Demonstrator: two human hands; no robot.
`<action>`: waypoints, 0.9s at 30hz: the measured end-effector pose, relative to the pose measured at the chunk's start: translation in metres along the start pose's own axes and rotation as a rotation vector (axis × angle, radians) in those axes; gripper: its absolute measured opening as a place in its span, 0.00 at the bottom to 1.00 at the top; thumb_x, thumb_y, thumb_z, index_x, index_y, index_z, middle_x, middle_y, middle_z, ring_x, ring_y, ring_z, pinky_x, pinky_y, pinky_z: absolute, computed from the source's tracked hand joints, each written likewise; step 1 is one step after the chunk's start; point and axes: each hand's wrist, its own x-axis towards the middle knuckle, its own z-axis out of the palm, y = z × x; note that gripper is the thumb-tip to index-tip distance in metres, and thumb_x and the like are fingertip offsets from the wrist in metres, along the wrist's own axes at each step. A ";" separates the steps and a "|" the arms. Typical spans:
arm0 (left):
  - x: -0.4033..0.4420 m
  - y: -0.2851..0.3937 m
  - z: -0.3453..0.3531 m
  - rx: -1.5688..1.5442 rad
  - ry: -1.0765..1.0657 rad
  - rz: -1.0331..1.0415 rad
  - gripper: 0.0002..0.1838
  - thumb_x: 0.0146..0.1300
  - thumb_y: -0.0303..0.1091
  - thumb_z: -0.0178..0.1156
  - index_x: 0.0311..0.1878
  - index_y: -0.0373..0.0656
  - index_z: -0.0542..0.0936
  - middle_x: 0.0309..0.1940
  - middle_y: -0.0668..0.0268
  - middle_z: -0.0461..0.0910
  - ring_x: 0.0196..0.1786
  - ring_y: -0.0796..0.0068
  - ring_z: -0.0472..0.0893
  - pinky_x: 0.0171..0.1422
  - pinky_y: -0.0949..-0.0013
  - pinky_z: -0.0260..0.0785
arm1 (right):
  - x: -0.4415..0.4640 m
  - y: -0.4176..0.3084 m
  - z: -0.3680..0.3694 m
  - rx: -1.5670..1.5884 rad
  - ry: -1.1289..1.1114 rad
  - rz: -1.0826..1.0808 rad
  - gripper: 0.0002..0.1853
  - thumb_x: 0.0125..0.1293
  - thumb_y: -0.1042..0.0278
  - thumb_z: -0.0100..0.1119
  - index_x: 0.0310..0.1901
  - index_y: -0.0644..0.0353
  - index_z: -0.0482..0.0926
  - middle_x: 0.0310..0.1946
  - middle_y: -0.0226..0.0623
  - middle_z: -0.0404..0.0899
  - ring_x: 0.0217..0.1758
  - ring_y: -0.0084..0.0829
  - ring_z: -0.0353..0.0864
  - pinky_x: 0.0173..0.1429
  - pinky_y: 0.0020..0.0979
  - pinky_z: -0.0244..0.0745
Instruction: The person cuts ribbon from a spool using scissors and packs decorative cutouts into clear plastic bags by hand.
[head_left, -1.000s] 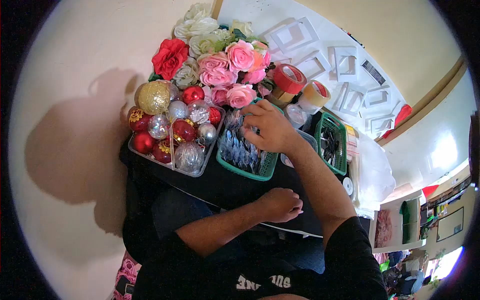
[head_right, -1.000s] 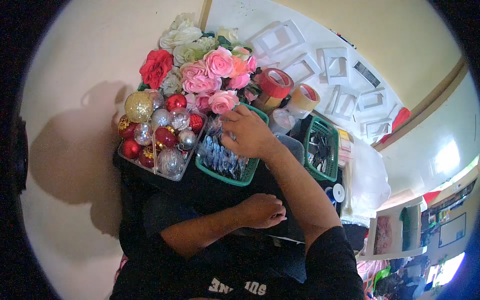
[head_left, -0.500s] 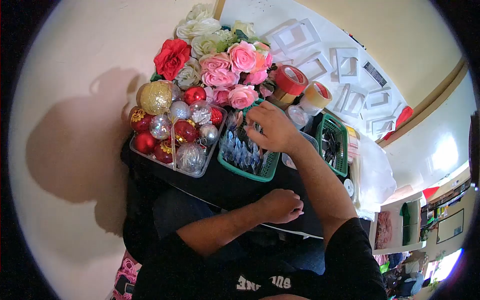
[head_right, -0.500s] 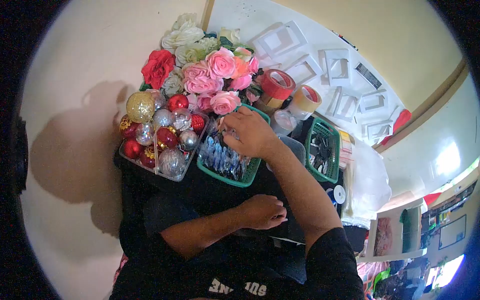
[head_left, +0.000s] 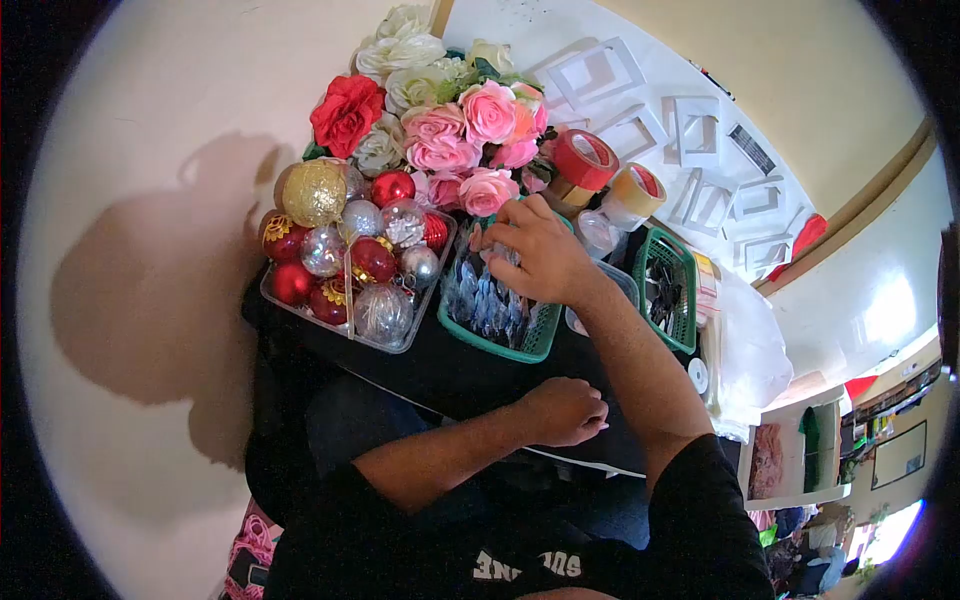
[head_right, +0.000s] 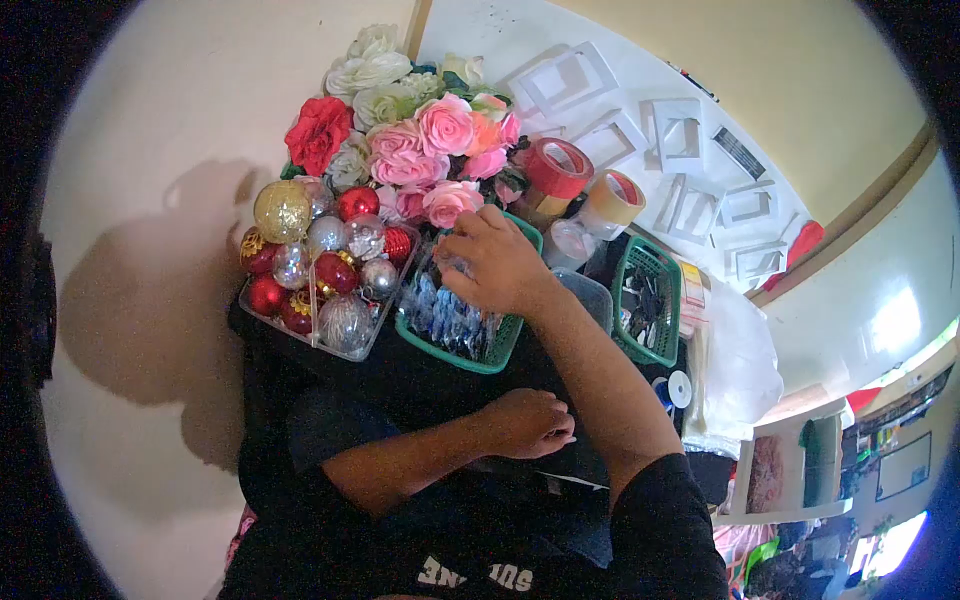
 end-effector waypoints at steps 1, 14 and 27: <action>0.001 0.002 -0.002 0.007 -0.027 -0.015 0.08 0.61 0.38 0.63 0.31 0.44 0.82 0.28 0.61 0.79 0.37 0.60 0.80 0.40 0.56 0.73 | 0.001 0.001 0.002 -0.012 0.045 -0.018 0.13 0.58 0.61 0.59 0.43 0.55 0.82 0.44 0.40 0.77 0.52 0.44 0.72 0.59 0.42 0.68; 0.007 0.000 -0.006 -0.104 -0.107 -0.086 0.10 0.63 0.38 0.62 0.33 0.42 0.82 0.31 0.60 0.80 0.39 0.58 0.80 0.43 0.56 0.73 | -0.015 -0.014 -0.007 0.109 0.364 -0.049 0.11 0.61 0.65 0.60 0.44 0.58 0.79 0.52 0.45 0.75 0.57 0.48 0.70 0.66 0.45 0.62; 0.025 0.037 -0.011 0.099 -0.181 -0.181 0.09 0.64 0.39 0.62 0.35 0.44 0.81 0.32 0.64 0.80 0.39 0.63 0.80 0.44 0.61 0.73 | -0.358 -0.064 -0.028 -0.169 0.649 0.608 0.06 0.55 0.73 0.66 0.28 0.59 0.76 0.30 0.37 0.75 0.37 0.39 0.73 0.40 0.37 0.68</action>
